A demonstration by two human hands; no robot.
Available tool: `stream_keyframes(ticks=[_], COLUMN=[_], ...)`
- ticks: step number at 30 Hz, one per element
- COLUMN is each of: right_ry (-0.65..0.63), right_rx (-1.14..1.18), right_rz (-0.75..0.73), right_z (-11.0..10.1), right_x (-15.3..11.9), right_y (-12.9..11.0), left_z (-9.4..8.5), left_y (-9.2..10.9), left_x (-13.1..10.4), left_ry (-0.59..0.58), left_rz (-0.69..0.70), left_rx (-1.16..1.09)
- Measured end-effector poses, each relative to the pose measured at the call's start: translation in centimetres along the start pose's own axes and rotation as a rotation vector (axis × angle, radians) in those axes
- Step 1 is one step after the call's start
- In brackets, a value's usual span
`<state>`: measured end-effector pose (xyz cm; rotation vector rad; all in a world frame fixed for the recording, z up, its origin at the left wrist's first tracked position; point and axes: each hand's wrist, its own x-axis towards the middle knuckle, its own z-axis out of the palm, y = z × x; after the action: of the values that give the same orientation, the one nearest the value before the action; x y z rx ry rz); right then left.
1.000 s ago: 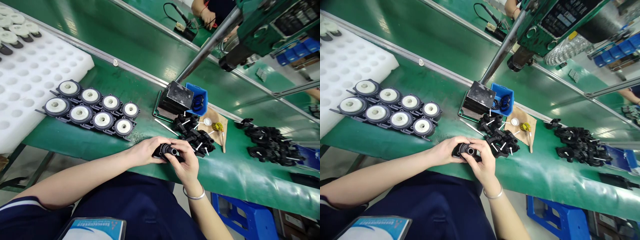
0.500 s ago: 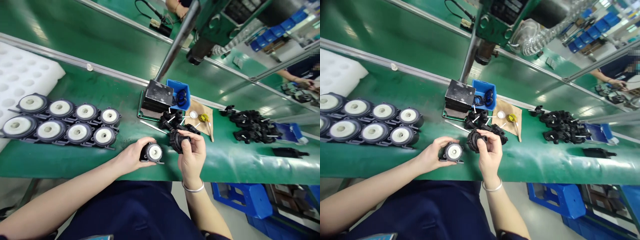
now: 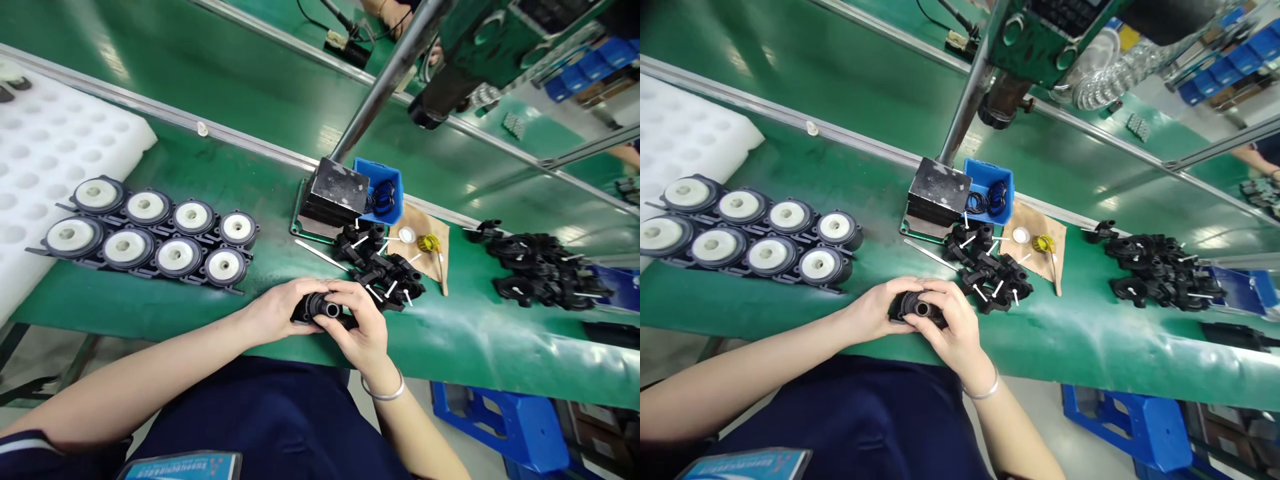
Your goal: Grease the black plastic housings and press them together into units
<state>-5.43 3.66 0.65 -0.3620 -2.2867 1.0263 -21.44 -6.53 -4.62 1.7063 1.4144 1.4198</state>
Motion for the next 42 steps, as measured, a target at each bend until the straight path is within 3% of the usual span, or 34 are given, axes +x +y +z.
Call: stream_keyframes(ticks=[5,23,33,42], right_ry=[0.039,0.031,0.035,0.072], right_rx=[-0.013,-0.026,-0.077,-0.069], right_rz=[0.013,-0.044,-0.071,-0.109], right_z=[0.24,0.29,0.38,0.90], right_x=[-0.16,-0.50,-0.27,-0.56], right_y=[0.01,0.52,0.55,0.97], left_z=[0.04,0.20,-0.01,-0.25], left_y=[-0.42,-0.80,-0.36,-0.17], left_x=[-0.04,-0.17,0.30,0.29], left_ry=[-0.011,0.012,0.056,-0.003], left_rz=[0.111,0.074,0.127,0.060], left_rx=[0.020,0.023,0.046,0.058])
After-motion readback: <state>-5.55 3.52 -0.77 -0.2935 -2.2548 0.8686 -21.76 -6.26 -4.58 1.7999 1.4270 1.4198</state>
